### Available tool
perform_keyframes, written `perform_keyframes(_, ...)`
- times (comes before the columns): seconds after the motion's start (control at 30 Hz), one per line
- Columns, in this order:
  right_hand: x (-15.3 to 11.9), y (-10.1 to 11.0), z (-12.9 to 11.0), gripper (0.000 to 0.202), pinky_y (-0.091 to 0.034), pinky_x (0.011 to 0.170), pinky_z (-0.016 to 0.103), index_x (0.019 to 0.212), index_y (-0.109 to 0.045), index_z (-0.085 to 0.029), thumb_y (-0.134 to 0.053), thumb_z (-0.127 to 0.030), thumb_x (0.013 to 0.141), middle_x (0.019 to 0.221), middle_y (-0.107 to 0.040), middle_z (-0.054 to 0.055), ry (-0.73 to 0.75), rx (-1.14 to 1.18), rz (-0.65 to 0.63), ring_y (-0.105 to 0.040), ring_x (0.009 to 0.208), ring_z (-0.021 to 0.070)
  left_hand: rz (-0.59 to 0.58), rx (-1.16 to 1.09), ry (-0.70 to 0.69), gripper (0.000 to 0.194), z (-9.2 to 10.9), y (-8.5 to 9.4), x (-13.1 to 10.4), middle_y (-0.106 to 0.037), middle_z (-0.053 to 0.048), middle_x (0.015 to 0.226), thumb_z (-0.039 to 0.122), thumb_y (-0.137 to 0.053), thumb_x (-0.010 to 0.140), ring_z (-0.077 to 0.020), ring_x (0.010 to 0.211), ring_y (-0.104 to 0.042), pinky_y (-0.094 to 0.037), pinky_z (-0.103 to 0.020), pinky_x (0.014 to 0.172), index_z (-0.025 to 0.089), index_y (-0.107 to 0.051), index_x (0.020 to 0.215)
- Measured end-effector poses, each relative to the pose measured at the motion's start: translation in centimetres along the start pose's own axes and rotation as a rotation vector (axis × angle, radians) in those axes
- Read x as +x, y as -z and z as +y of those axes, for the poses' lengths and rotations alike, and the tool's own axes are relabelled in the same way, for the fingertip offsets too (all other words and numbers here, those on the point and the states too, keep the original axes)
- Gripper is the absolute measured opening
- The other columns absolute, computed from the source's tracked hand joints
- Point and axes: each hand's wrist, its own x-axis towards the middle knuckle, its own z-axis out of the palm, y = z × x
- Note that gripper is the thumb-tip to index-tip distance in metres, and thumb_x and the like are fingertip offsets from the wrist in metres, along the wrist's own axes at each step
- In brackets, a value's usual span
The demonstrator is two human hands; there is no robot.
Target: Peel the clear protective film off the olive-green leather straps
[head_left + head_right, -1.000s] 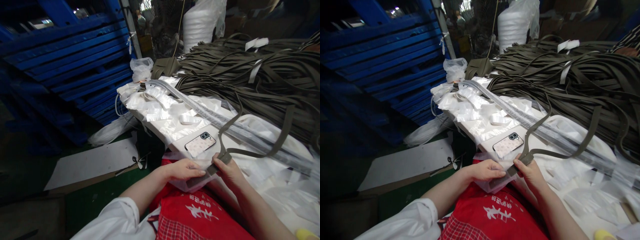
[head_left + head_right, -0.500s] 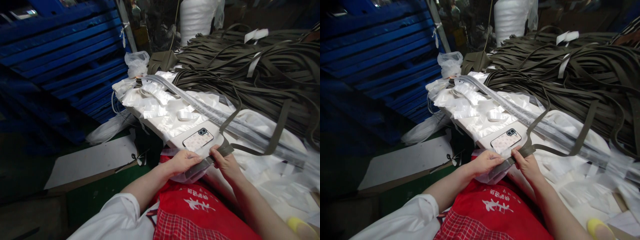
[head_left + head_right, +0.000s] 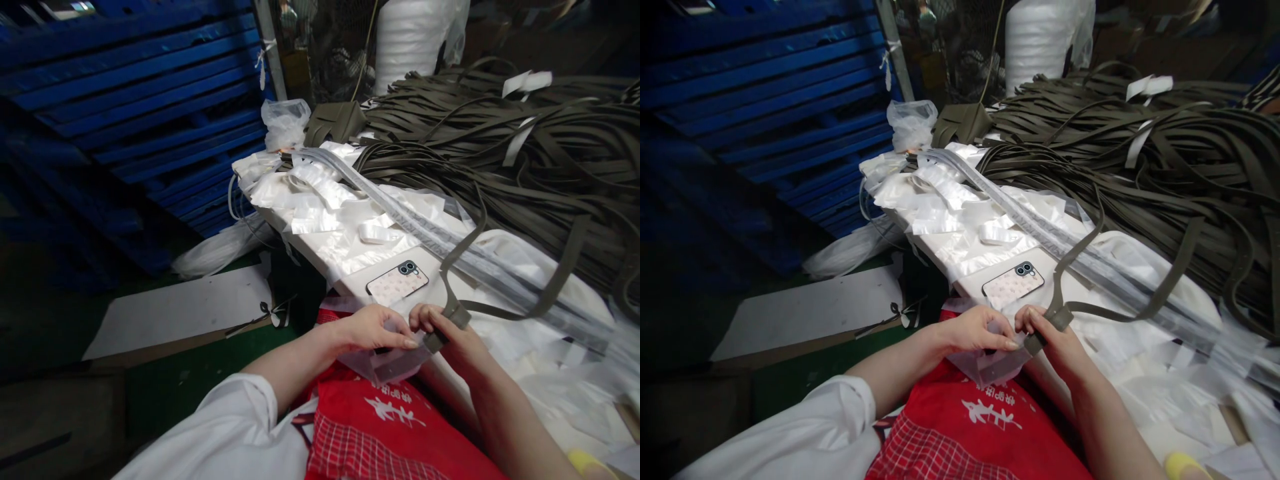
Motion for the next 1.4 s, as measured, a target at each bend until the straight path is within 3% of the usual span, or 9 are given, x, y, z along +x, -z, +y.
perform_keyframes(0.1,0.0,0.2,0.3,0.045,-0.040,0.067,0.031,0.064,-0.053,-0.021,-0.053,-0.054,0.093,0.070,-0.054,0.002,0.029,-0.086,0.071,-0.049,0.069,0.0186,-0.038,-0.130,0.023,0.048,0.3,-0.3,-0.2,-0.050,0.006,0.057,0.055,-0.082,0.065,-0.0057,0.050,-0.040,-0.026,-0.021,0.049,0.013,-0.065,0.081)
perform_keyframes(0.3,-0.4,0.1,-0.1,0.051,-0.037,0.055,0.030,0.060,-0.054,-0.021,-0.055,-0.063,0.089,0.061,-0.047,0.001,0.034,-0.179,0.116,-0.043,0.058,0.0162,-0.323,-0.219,0.151,0.049,0.1,-0.5,-0.3,-0.031,0.010,0.053,0.062,-0.076,0.071,-0.0051,0.043,-0.021,-0.012,-0.024,0.044,0.017,-0.061,0.085)
perform_keyframes(0.4,-0.4,-0.1,-0.5,0.053,-0.033,0.050,0.028,0.058,-0.053,-0.020,-0.057,-0.065,0.087,0.057,-0.045,0.000,0.051,-0.203,0.186,-0.040,0.054,0.0144,-0.211,-0.012,-0.020,0.044,0.0,-0.6,-0.1,-0.036,0.007,0.058,0.059,-0.061,0.086,-0.0068,0.049,-0.029,-0.021,-0.022,0.047,0.016,-0.057,0.076)
perform_keyframes(0.53,-0.1,-0.8,-0.2,0.050,-0.024,0.045,0.027,0.061,-0.055,-0.020,-0.056,-0.061,0.090,0.053,-0.040,-0.002,0.078,-0.211,0.313,-0.032,0.048,0.0120,0.104,0.549,-0.315,0.040,0.4,-1.0,0.0,-0.050,0.002,0.063,0.041,-0.044,0.098,-0.0110,0.062,-0.047,-0.033,-0.023,0.060,0.016,-0.053,0.068)
perform_keyframes(0.67,0.1,-2.3,0.0,0.050,-0.026,0.046,0.027,0.062,-0.054,-0.021,-0.057,-0.063,0.089,0.055,-0.039,-0.003,0.122,-0.164,0.397,-0.032,0.050,0.0128,0.324,0.943,-0.439,0.039,0.8,-1.6,0.0,-0.062,0.000,0.071,0.036,-0.037,0.101,-0.0144,0.068,-0.055,-0.036,-0.025,0.064,0.018,-0.059,0.074)
perform_keyframes(0.87,1.0,-0.5,-2.6,0.046,-0.045,0.068,0.030,0.063,-0.056,-0.022,-0.062,-0.061,0.085,0.076,-0.056,0.002,0.165,0.087,0.396,-0.052,0.072,0.0177,0.348,1.151,-0.480,0.045,0.2,-1.2,-0.1,-0.066,-0.002,0.070,0.041,-0.032,0.103,-0.0161,0.066,-0.059,-0.038,-0.026,0.063,0.020,-0.063,0.076)
perform_keyframes(1.0,1.7,1.2,-3.8,0.053,-0.045,0.077,0.028,0.052,-0.047,-0.021,-0.061,-0.055,0.090,0.072,-0.057,0.003,0.154,0.314,0.371,-0.053,0.077,0.0173,0.367,1.229,-0.465,0.045,0.7,-0.8,-0.3,-0.064,-0.002,0.067,0.041,-0.036,0.101,-0.0162,0.064,-0.058,-0.036,-0.026,0.060,0.019,-0.062,0.071)
perform_keyframes(1.27,1.9,-3.5,-1.9,0.052,-0.049,0.071,0.030,0.054,-0.052,-0.021,-0.067,-0.061,0.083,0.085,-0.065,0.006,0.031,0.337,0.300,-0.055,0.079,0.0192,0.384,1.016,-0.529,0.039,1.8,-0.8,0.1,-0.069,-0.001,0.080,0.032,-0.032,0.103,-0.0146,0.072,-0.061,-0.041,-0.024,0.067,0.020,-0.065,0.086)
perform_keyframes(1.4,2.4,-0.3,-3.5,0.048,-0.053,0.074,0.027,0.053,-0.047,-0.021,-0.079,-0.049,0.076,0.069,-0.055,0.000,0.004,0.716,0.373,-0.055,0.071,0.0150,0.365,1.103,-0.488,0.040,0.4,0.3,-0.6,-0.065,-0.001,0.070,0.033,-0.036,0.101,-0.0146,0.067,-0.058,-0.037,-0.025,0.064,0.019,-0.059,0.071)
